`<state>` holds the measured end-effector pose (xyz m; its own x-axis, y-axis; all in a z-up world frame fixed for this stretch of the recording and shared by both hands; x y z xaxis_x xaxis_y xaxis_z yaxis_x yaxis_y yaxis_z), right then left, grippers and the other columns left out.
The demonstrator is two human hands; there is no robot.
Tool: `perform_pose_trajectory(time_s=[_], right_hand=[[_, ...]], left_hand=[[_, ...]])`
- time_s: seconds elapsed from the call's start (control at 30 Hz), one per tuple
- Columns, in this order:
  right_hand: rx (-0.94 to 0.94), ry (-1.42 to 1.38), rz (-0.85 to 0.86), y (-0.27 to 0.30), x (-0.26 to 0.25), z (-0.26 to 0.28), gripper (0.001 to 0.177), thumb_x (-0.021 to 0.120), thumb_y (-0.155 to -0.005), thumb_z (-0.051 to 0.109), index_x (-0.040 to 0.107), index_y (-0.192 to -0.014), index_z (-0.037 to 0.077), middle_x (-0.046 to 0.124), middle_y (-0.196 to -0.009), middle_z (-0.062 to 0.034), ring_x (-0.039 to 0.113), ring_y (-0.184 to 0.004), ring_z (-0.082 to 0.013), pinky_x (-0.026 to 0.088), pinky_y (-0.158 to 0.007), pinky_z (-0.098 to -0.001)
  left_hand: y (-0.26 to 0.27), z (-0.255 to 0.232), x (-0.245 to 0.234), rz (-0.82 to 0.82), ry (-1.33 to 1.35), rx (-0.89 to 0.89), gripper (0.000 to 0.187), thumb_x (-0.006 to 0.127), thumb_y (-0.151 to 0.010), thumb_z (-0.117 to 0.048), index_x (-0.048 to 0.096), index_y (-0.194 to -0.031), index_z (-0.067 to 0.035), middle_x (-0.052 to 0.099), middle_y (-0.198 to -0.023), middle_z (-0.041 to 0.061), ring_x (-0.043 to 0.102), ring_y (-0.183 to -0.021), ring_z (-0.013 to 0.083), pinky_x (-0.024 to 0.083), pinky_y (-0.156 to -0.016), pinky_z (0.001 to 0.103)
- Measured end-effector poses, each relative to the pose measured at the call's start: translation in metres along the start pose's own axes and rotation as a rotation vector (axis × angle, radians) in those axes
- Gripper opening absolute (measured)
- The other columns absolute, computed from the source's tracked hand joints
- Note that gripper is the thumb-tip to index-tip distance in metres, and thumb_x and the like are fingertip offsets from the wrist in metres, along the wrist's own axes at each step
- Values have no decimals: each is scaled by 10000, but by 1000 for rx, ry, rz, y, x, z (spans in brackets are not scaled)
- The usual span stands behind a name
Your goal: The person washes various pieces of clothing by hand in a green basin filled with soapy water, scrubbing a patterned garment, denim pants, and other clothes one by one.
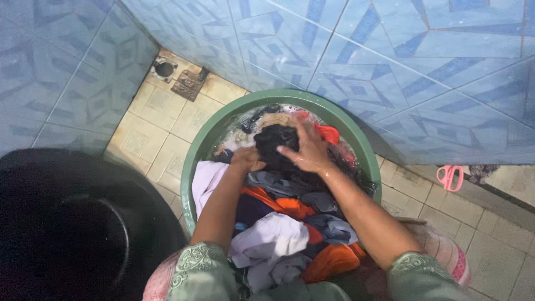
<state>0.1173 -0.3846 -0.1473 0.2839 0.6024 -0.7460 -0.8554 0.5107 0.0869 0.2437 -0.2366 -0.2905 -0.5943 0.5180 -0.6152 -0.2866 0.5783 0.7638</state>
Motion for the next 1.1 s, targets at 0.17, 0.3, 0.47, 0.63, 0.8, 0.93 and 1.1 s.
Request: perform_pose_trajectory(time_s=[0.17, 0.3, 0.47, 0.63, 0.8, 0.93, 1.1], right_hand=[[121, 469, 274, 21, 10, 68, 625, 557, -936, 451, 447, -1500, 205, 300, -1635, -170, 166, -1488, -507, 167, -1136, -737], [164, 516, 267, -3, 19, 62, 623, 534, -949, 424, 493, -1497, 131, 426, -1581, -183, 340, -1481, -423, 246, -1194, -680], [168, 330, 166, -35, 60, 5, 760, 575, -877, 460, 385, -1507, 79, 389, -1541, -242, 308, -1437, -454, 185, -1125, -649], [144, 129, 207, -68, 123, -95, 750, 584, -894, 480, 407, -1500, 76, 443, -1497, -234, 366, -1410, -433, 239, -1127, -607], [115, 102, 143, -89, 145, -137, 741, 593, -911, 500, 428, -1493, 73, 497, -1453, -226, 423, -1383, -413, 292, -1129, -566], [147, 116, 99, -83, 137, -150, 735, 601, -925, 516, 445, -1488, 71, 540, -1418, -220, 468, -1361, -397, 335, -1130, -533], [119, 139, 104, -77, 122, -123, 729, 610, -942, 536, 466, -1481, 67, 594, -1374, -212, 525, -1334, -377, 389, -1132, -491]], left_hand=[[-36, 24, 12, -199, 255, 81, 690, 659, -808, -548, 596, -1344, -118, 531, -1387, 166, 503, -1315, 346, 409, -1075, 519], [-38, 20, 1, -372, 487, 171, 622, 710, -767, -507, 671, -1255, -123, 657, -1255, 183, 621, -1213, 341, 500, -1009, 480], [8, 15, -25, -544, 618, 133, 669, 773, -721, -481, 677, -1240, -70, 737, -1161, 220, 705, -1134, 361, 557, -970, 456], [119, -22, -87, -811, 300, 220, 815, 806, -770, -511, 569, -1322, 40, 618, -1319, 285, 577, -1237, 456, 429, -1073, 497], [248, -44, -87, -574, 313, -62, 980, 667, -807, -642, 431, -1473, 36, 445, -1506, 243, 361, -1425, 399, 226, -1162, 595], [289, -79, -44, -361, 272, -179, 1274, 649, -719, -820, 207, -1569, 20, 113, -1665, 288, -38, -1531, 513, -82, -1083, 747], [255, -95, 1, -579, 220, -178, 1404, 692, -657, -809, 91, -1525, 117, 86, -1623, 369, -46, -1487, 553, -79, -1138, 682]])
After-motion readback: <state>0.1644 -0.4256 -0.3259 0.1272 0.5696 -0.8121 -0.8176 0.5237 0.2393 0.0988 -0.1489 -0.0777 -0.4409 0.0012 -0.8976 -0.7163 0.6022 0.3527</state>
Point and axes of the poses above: each hand's wrist, its own y-axis away from the middle knuckle, its own x-axis out of the palm, z = x × y, the point moved 8 cm from there along -y, towards the middle knuckle
